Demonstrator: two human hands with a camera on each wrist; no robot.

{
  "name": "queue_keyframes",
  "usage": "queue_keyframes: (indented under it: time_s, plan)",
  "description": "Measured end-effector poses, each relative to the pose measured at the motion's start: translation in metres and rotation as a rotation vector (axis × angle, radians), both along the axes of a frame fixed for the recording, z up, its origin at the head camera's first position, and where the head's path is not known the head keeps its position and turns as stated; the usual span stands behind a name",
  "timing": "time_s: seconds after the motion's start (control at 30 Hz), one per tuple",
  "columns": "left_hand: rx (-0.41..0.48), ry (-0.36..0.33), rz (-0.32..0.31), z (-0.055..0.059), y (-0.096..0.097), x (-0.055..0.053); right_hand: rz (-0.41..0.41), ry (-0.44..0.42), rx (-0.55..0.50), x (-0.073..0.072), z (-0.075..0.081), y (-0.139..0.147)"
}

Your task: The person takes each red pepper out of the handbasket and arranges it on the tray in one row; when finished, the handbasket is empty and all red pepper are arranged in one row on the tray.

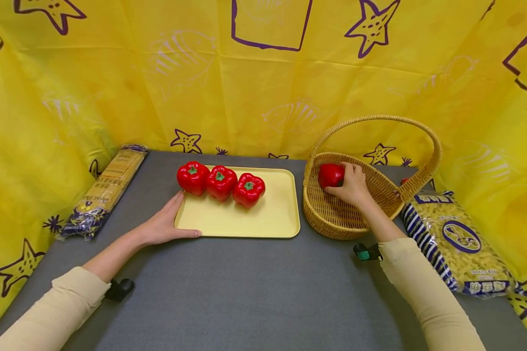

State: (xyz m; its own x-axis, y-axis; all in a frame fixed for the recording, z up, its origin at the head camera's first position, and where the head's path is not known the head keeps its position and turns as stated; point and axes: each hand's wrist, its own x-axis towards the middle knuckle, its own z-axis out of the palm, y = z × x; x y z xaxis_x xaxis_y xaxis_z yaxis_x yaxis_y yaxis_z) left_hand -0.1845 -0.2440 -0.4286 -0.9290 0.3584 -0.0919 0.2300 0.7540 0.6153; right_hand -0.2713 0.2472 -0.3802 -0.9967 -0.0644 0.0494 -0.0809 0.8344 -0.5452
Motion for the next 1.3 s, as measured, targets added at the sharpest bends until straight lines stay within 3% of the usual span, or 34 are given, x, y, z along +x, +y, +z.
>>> queue_keyframes:
  time_s: [0.73, 1.3]
  plan:
    - [-0.005, -0.007, 0.004, 0.001, 0.000, 0.001, 0.040, -0.034, -0.004, -0.003, -0.004, 0.003]
    - [-0.020, -0.015, 0.014, -0.001, 0.000, 0.000, 0.054, 0.015, -0.033, 0.008, 0.004, 0.002]
